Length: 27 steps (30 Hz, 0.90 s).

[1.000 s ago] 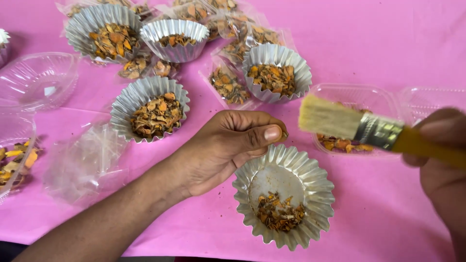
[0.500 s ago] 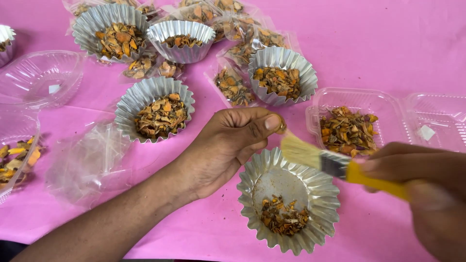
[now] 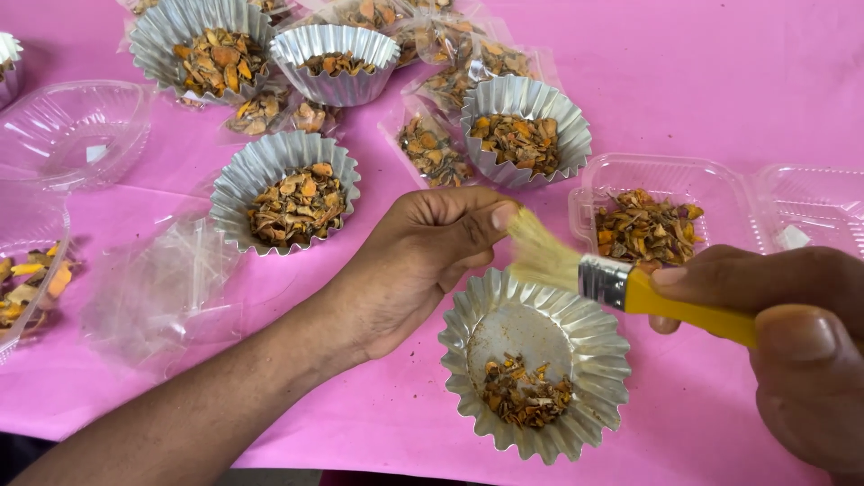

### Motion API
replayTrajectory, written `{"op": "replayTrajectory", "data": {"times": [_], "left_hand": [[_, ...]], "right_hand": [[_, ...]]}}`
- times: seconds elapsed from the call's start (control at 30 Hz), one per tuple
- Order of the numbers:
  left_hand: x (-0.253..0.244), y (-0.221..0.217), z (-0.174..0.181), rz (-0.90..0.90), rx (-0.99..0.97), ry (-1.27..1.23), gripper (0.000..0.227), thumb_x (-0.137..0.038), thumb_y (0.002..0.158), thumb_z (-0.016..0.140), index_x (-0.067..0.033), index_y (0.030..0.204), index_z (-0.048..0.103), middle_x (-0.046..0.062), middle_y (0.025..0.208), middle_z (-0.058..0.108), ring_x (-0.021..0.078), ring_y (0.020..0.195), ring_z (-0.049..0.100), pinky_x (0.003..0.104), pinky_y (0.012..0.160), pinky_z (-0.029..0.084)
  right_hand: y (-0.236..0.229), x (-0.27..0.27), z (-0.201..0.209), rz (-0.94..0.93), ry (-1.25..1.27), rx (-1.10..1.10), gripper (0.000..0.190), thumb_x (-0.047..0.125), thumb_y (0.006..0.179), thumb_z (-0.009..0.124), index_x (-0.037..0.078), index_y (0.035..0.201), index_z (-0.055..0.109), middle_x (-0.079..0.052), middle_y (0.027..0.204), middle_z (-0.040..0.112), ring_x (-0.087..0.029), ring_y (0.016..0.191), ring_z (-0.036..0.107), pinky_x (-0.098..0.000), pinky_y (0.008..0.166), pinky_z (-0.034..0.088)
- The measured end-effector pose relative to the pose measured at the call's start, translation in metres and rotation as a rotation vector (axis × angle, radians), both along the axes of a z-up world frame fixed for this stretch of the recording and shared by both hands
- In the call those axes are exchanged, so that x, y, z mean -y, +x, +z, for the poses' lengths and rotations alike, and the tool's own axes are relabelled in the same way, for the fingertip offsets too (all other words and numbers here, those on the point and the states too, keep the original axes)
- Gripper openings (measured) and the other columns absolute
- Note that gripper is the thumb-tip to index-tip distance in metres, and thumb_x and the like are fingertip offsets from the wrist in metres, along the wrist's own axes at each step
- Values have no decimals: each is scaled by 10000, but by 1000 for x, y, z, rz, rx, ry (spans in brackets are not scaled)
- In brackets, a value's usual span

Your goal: The person uses a small brush to sweep loose dried plant debris from a silver fluted metal cup into a clear plastic container. The person holds the cup in the left hand and sweeps with the right hand, repeating the motion across the cup's interior.

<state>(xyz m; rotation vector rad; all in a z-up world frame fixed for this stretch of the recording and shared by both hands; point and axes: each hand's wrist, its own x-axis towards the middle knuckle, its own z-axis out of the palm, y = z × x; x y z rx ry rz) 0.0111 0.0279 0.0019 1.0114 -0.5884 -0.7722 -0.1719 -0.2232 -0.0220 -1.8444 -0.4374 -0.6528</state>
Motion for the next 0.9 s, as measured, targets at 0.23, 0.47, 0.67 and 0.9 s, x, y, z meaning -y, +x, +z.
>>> {"op": "replayTrajectory", "data": {"times": [0.23, 0.47, 0.67, 0.9], "left_hand": [[3, -3, -3, 31, -19, 41, 164, -258, 938, 703, -132, 836, 677, -91, 681, 449, 45, 615, 362, 220, 581, 292], [2, -3, -5, -2, -99, -58, 125, -147, 971, 667, -86, 861, 666, -42, 810, 580, 36, 723, 482, 167, 664, 398], [4, -4, -9, -52, -215, -175, 127, -85, 1011, 614, -4, 927, 665, 71, 894, 723, 143, 831, 707, 230, 807, 559], [6, -3, -12, -3, -180, -135, 126, -131, 979, 651, -80, 863, 651, -11, 818, 584, 53, 746, 507, 165, 688, 422]], "right_hand": [[17, -36, 48, -337, -19, -286, 615, 414, 1014, 358, -117, 1066, 663, -242, 908, 742, -258, 794, 745, -284, 865, 561], [-1, 18, 9, -333, 69, -252, 534, 301, 1165, 288, -157, 1273, 539, -265, 1027, 633, -158, 814, 618, 1, 586, 302], [7, -13, 13, -337, -45, -172, 751, 597, 1048, 304, -79, 1188, 602, -237, 934, 705, -192, 690, 677, -171, 590, 412], [0, 1, -7, -266, 20, 15, 660, 558, 1177, 316, -40, 1261, 580, -100, 1255, 637, -250, 899, 729, -333, 918, 700]]}}
